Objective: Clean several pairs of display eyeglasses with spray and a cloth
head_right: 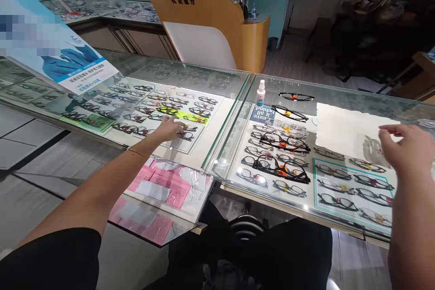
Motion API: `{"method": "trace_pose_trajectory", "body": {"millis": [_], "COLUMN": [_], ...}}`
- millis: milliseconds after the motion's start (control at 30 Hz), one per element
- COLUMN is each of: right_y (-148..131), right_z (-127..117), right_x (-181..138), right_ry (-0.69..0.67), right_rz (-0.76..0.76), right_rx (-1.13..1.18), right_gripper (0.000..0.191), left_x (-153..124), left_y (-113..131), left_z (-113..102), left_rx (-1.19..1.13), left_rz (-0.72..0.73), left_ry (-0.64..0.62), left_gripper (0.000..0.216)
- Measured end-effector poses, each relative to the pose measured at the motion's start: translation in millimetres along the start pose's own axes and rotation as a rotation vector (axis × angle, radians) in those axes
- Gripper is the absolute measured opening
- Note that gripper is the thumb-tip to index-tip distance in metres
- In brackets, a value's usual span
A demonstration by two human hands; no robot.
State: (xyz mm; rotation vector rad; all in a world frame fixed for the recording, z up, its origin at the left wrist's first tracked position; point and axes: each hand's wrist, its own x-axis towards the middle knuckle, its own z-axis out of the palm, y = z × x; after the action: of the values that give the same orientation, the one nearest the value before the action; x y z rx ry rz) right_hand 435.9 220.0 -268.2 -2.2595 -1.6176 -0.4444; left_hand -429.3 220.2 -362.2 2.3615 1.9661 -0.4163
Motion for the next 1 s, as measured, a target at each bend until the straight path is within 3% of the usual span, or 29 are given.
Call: {"method": "trace_pose_trajectory", "body": {"millis": [233, 433, 567, 767, 1000], "right_y": [-28, -38, -46, -53, -62], "right_z": [-22, -34, -42, -51, -59], "right_x": [-9, -12, -15, -19, -25], "right_ry": [-0.061, -0.112, -0.142, -0.178, -0.220], "right_rz": [0.026, 0.027, 0.022, 0.015, 0.010], "right_rx": [0.112, 0.123, 0.159, 0.217, 0.244], "right_gripper": [0.040, 0.050, 0.052, 0.047, 0.044], "left_x": [3, -14, -43, -105, -169], "left_y": [3, 9, 18, 43, 85], "left_z": [-7, -14, -16, -21, -57], "left_rx": [-0.021, -0.011, -0.011, -0.052, -0.211], "left_rz": [-0.041, -0.109, -0.102, -0.057, 0.029], "left_ry": [-0.003, 0.028, 0.002, -0.167, -0.370], "left_gripper": [0.020, 0.024, 0.026, 0.026, 0.041]}}
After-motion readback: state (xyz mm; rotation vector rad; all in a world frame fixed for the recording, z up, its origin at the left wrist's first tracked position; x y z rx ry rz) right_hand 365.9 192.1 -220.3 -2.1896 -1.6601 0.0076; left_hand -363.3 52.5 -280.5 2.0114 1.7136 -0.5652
